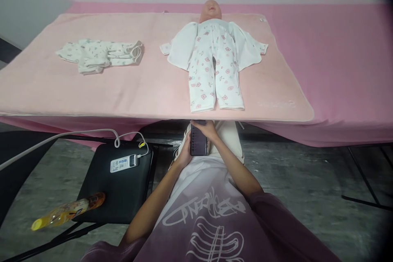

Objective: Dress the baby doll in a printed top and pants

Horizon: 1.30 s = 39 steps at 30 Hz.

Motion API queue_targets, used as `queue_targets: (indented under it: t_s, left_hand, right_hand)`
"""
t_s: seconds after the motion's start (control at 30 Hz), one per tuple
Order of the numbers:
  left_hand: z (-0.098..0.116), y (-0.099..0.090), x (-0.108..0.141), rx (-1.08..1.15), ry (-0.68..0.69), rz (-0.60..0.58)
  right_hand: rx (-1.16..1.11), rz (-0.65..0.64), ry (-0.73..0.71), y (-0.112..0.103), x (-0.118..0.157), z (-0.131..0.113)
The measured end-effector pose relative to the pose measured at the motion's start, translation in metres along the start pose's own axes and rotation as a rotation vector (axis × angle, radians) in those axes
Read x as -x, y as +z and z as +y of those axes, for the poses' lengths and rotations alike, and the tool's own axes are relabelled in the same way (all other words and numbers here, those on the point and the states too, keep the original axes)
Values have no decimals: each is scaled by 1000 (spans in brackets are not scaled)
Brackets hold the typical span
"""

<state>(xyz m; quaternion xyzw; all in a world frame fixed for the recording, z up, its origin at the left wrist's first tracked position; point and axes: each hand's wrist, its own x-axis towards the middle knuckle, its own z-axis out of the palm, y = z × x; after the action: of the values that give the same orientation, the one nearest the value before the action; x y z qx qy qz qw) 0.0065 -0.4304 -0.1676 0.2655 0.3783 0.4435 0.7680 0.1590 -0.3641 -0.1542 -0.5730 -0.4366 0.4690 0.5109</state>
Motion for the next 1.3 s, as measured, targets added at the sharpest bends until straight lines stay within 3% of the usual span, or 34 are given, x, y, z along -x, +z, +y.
queue_targets:
  t_s: [0.47, 0.7, 1.07, 1.3]
  left_hand:
    - [-3, -6, -2, -8, -14, 35]
    - [-2, -4, -1, -5, -9, -3]
    - [3, 1, 2, 0, -43, 2]
    - [0, -2, 0, -17, -13, -5]
  right_hand:
    - [-5, -4, -28, 0, -2, 8]
    - [-8, -5, -21, 0, 0, 6]
    - [-99, 1, -16, -17, 16, 22]
    - [-56, 45, 8, -12, 17, 20]
